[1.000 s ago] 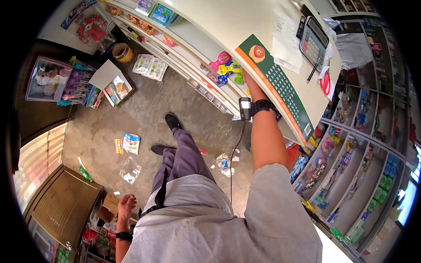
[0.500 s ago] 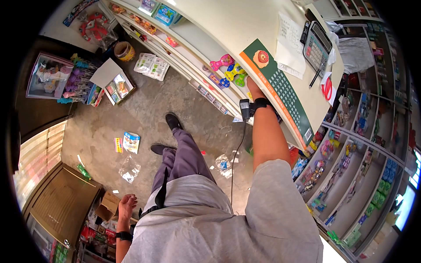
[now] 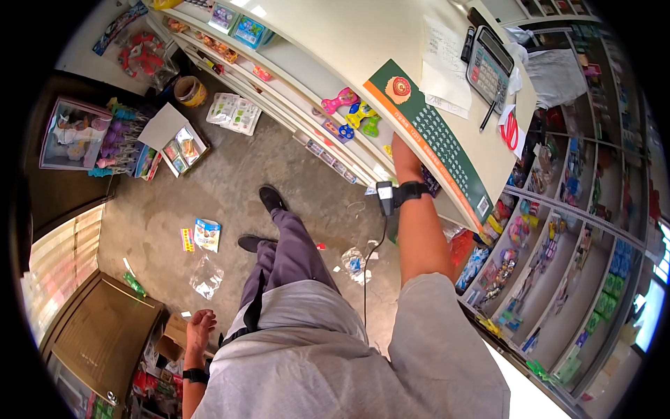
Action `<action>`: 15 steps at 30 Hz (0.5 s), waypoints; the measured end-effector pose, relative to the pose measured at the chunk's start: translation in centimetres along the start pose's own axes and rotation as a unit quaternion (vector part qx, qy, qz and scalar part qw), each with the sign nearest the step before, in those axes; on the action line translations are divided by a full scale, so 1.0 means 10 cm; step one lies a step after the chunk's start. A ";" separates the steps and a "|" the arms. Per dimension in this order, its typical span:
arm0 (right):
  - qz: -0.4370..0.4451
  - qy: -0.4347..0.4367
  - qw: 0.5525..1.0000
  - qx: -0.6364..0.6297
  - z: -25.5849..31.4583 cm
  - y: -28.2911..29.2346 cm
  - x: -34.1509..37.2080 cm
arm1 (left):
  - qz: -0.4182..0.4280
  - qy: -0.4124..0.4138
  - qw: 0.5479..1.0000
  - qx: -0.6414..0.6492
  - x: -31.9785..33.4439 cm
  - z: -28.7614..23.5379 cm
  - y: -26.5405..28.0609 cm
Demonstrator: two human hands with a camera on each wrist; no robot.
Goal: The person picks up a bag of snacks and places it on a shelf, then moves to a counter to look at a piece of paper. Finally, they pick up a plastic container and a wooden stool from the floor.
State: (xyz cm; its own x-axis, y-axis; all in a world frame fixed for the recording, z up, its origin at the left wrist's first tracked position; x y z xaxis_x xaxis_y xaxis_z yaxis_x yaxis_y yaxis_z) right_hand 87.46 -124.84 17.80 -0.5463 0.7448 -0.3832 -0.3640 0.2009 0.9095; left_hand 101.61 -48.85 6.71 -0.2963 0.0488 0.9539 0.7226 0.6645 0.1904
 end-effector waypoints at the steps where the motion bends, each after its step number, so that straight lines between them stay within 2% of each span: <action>1: -0.002 -0.030 0.999 0.017 0.04 0.03 0.08 | -0.001 -0.001 1.000 -0.006 0.02 -0.02 0.01; 5: 0.082 0.047 0.995 0.011 0.20 -0.26 0.51 | -0.005 -0.007 1.000 -0.016 0.04 -0.09 0.05; 8: 0.045 0.060 0.997 0.016 0.36 -0.17 0.70 | -0.001 -0.010 1.000 -0.020 0.05 -0.07 0.11; 9: 0.061 0.048 0.997 0.000 0.39 -0.19 0.73 | -0.002 -0.010 1.000 -0.021 0.04 -0.04 0.13; 15: 0.039 0.146 0.987 -0.051 1.29 -0.40 0.34 | 0.010 -0.003 0.999 -0.031 -0.01 0.04 0.10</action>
Point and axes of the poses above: each hand's wrist, its own x-axis away from the middle knuckle, its own y-axis out of the back of the hand, z = x × y, the point moved 9 cm from there along -x, towards the middle knuckle, and after that the axes turned 5 degrees about y, right-handed, at the moved point
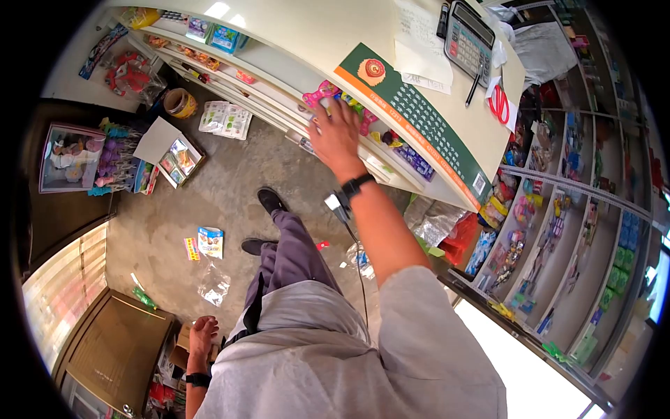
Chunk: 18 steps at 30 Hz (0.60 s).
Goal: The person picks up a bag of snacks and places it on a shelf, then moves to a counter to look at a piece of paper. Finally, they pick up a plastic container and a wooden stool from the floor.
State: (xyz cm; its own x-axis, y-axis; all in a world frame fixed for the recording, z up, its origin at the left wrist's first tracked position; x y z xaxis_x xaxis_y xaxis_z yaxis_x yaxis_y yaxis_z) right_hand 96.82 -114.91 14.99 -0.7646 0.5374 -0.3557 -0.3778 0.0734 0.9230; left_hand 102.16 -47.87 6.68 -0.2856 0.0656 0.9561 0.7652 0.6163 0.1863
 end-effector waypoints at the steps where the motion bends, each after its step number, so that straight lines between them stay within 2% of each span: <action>1: 0.002 0.005 1.000 -0.002 0.08 -0.06 -0.17 | 0.002 0.005 1.000 0.004 0.00 0.01 0.00; 4: 0.024 0.035 0.998 0.047 0.15 -0.35 -0.45 | -0.007 0.000 1.000 0.009 0.09 -0.12 -0.01; 8: 0.073 0.025 0.996 0.043 -0.20 -0.54 -0.39 | -0.020 -0.005 0.999 0.031 0.14 -0.14 0.06; 9: 0.112 0.024 0.993 0.035 -0.26 -0.48 -0.34 | -0.021 -0.003 0.999 0.040 0.14 -0.10 0.07; 11: 0.062 0.071 0.994 0.047 -0.34 -0.36 -0.18 | -0.017 -0.005 0.998 0.057 0.12 0.00 0.08; 13: 0.103 0.044 0.993 0.045 -0.42 -0.17 -0.09 | -0.015 -0.003 0.998 0.064 0.09 0.14 0.04; 14: 0.175 -0.027 0.984 0.023 -0.53 -0.17 -0.01 | -0.001 -0.006 0.997 0.079 0.05 0.27 0.02; 15: 0.192 -0.039 0.980 0.031 -0.60 -0.16 0.04 | 0.013 -0.014 0.996 0.092 -0.02 0.35 0.02; 18: 0.171 -0.037 0.984 0.035 -0.72 -0.15 0.21 | 0.022 0.002 0.997 0.079 -0.06 0.41 -0.03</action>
Point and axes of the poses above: each hand's wrist, its own x-axis away from the middle knuckle, its own y-axis out of the back of the hand, z = x × y, the point moved 9 cm from there along -x, towards the middle knuckle, and after that the axes turned 5 degrees about y, right-handed, at the moved point
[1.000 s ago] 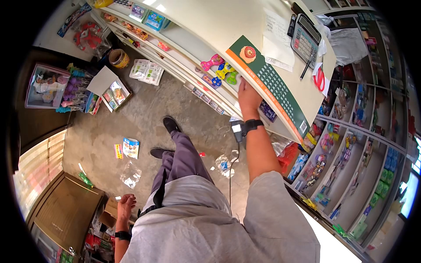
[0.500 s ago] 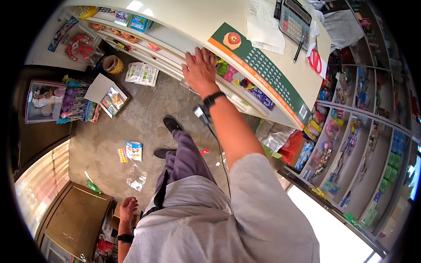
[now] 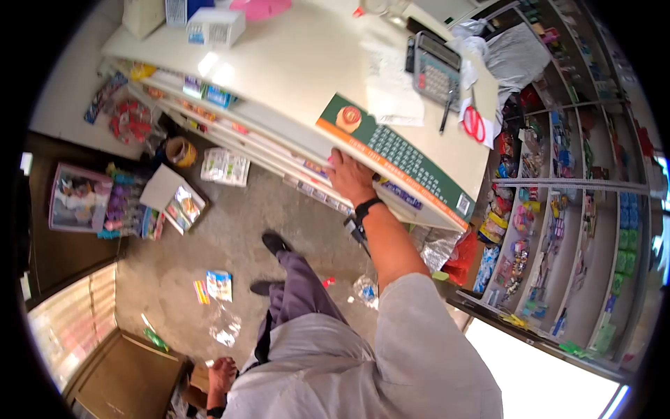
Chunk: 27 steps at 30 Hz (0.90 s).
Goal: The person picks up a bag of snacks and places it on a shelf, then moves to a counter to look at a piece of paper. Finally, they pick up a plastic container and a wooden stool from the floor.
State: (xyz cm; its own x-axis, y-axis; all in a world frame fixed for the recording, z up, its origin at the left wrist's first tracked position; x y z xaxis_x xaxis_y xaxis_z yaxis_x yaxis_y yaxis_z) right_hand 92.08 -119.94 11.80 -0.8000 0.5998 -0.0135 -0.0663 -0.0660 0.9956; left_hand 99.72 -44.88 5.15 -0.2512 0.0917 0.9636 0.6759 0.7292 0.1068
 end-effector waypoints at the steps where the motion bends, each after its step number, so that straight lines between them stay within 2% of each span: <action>1: -0.013 -0.004 1.000 0.009 0.01 0.06 0.05 | 0.006 0.001 1.000 0.003 -0.07 0.04 0.03; 3: -0.005 -0.048 0.999 -0.003 0.06 0.23 0.17 | 0.014 -0.020 1.000 -0.017 -0.16 -0.03 0.07; 5: -0.077 0.023 0.995 0.067 0.38 0.55 0.37 | 0.013 -0.029 0.999 -0.039 -0.27 -0.19 0.08; 7: -0.070 0.083 0.994 -0.010 0.77 0.87 0.63 | 0.045 -0.067 0.996 -0.036 -0.50 -0.29 0.09; 9: -0.087 0.125 0.985 -0.084 1.10 1.30 0.93 | 0.080 -0.069 0.992 -0.062 -0.90 -0.36 0.14; 11: -0.130 0.130 0.975 -0.126 1.24 1.99 1.08 | 0.125 -0.117 0.980 -0.104 -1.03 -0.70 0.04; 12: -0.148 0.134 0.969 -0.147 1.22 2.25 1.16 | 0.109 -0.139 0.977 -0.115 -1.03 -0.86 -0.01; 15: -0.247 0.048 0.961 -0.117 0.65 2.81 1.17 | 0.062 -0.197 0.969 -0.133 -0.84 -1.48 -0.27; 17: -0.273 -0.032 0.953 -0.127 0.03 2.79 1.00 | 0.038 -0.223 0.966 -0.127 -0.37 -2.06 -0.60; 18: -0.267 -0.047 0.953 -0.137 -0.24 2.75 0.85 | 0.023 -0.242 0.961 -0.134 -0.13 -2.33 -0.78; 21: -0.266 -0.077 0.960 -0.048 -0.77 2.69 0.45 | 0.013 -0.293 0.944 -0.152 0.22 -2.95 -1.27; 22: -0.245 -0.096 0.962 -0.064 -0.92 2.54 0.33 | 0.004 -0.297 0.941 -0.162 0.37 -3.19 -1.46; 26: -0.205 -0.069 0.975 -0.056 -0.96 2.41 0.11 | 0.031 -0.385 0.907 -0.169 1.00 -4.33 -2.49; 27: -0.197 -0.062 0.976 -0.072 -0.95 2.39 0.12 | 0.039 -0.423 0.886 -0.187 1.30 -4.69 -2.85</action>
Point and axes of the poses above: each hand's wrist, its own x-axis away from the middle knuckle, its own y-axis out of the back of the hand, z = x × y, the point moved 9 cm from there along -x, towards the middle knuckle, and after that the axes turned 5 degrees about y, right-handed, at the moved point
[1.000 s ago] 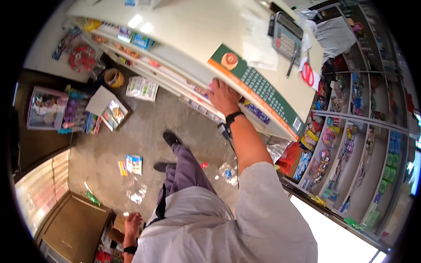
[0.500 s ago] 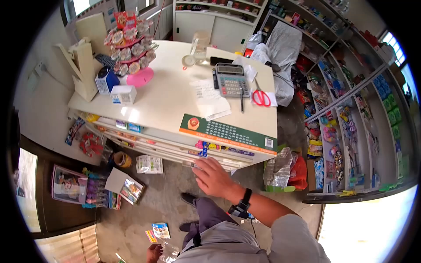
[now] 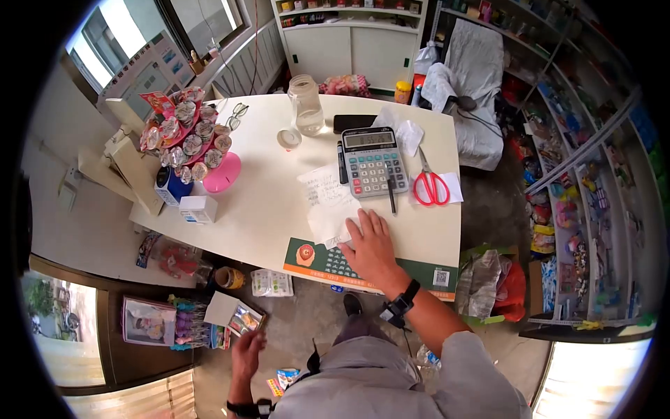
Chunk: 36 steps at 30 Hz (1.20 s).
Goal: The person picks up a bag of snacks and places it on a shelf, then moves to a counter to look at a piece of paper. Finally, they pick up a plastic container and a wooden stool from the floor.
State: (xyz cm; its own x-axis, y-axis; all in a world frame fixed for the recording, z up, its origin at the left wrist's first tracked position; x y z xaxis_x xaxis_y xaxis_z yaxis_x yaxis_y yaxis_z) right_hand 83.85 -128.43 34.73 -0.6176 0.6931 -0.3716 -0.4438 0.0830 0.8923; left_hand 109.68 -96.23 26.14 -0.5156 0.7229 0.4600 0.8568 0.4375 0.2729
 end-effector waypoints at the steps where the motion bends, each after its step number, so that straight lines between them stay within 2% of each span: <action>1: 0.006 0.005 1.000 -0.015 0.00 0.00 0.00 | -0.006 -0.015 0.999 -0.034 -0.16 -0.41 -0.15; 3: 0.016 0.016 0.999 -0.033 0.01 -0.02 -0.01 | 0.004 -0.052 0.996 -0.075 -0.52 -1.01 -0.42; 4: 0.023 0.024 0.999 -0.040 0.03 -0.02 -0.02 | 0.016 -0.050 0.998 -0.041 -0.70 -1.22 -0.57; 7: 0.018 0.039 0.998 -0.046 0.03 0.02 -0.03 | 0.011 -0.109 0.991 -0.080 -1.22 -1.74 -0.94; 9: 0.013 0.036 0.998 -0.054 0.00 0.04 -0.02 | -0.030 -0.138 0.980 -0.144 -1.48 -2.01 -1.14; 11: 0.014 0.031 0.998 -0.058 -0.01 0.04 -0.01 | -0.048 -0.134 0.978 -0.153 -1.61 -2.24 -1.31; 15: 0.018 0.029 0.998 -0.055 -0.02 0.04 -0.02 | -0.041 -0.111 0.977 -0.178 -1.81 -2.44 -1.58; 18: 0.005 0.019 0.998 -0.060 -0.03 0.05 -0.02 | 0.000 -0.111 0.979 -0.170 -2.12 -2.27 -1.67; 21: -0.002 0.015 0.998 -0.068 -0.05 0.03 -0.03 | -0.028 -0.152 0.973 -0.170 -2.27 -2.24 -1.46; 22: -0.001 0.014 0.997 -0.071 -0.06 0.01 -0.03 | -0.045 -0.166 0.976 -0.135 -2.37 -2.18 -1.27; 23: 0.004 0.018 0.998 -0.059 -0.06 -0.01 -0.03 | -0.059 -0.148 0.980 -0.121 -2.43 -2.11 -1.05; 25: 0.019 0.025 0.999 -0.040 -0.03 -0.06 -0.03 | -0.121 -0.172 0.961 -0.180 -2.47 -2.02 -0.61; 26: 0.024 0.027 0.999 -0.038 -0.02 -0.08 -0.02 | -0.145 -0.154 0.957 -0.200 -2.45 -1.98 -0.42; 28: 0.029 0.033 0.999 -0.030 -0.01 -0.10 -0.03 | -0.170 -0.166 0.942 -0.237 -2.44 -1.97 -0.21; 31: 0.040 0.040 0.997 -0.048 0.05 -0.11 -0.07 | -0.198 -0.186 0.930 -0.246 -2.45 -1.96 -0.10; 34: 0.047 0.055 0.997 -0.039 0.16 -0.13 -0.12 | -0.261 -0.254 0.908 -0.208 -2.33 -2.02 -0.09; 36: 0.040 0.052 0.997 -0.049 0.16 -0.09 -0.14 | -0.271 -0.223 0.917 -0.191 -2.15 -2.12 -0.16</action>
State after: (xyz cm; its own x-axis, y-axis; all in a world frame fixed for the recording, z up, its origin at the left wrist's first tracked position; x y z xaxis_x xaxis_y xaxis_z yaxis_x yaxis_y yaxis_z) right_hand 86.11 -128.32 34.86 -0.7158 0.6156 -0.3297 -0.4486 -0.0435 0.8927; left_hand 119.49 -123.84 33.69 -0.7430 0.6392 -0.1985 0.3702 0.6395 0.6738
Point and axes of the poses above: each hand's wrist, its own x-axis away from the middle knuckle, its own y-axis out of the back of the hand, z = x × y, the point moved 9 cm from there along -x, towards the middle knuckle, and after that the axes turned 5 degrees about y, right-handed, at the moved point
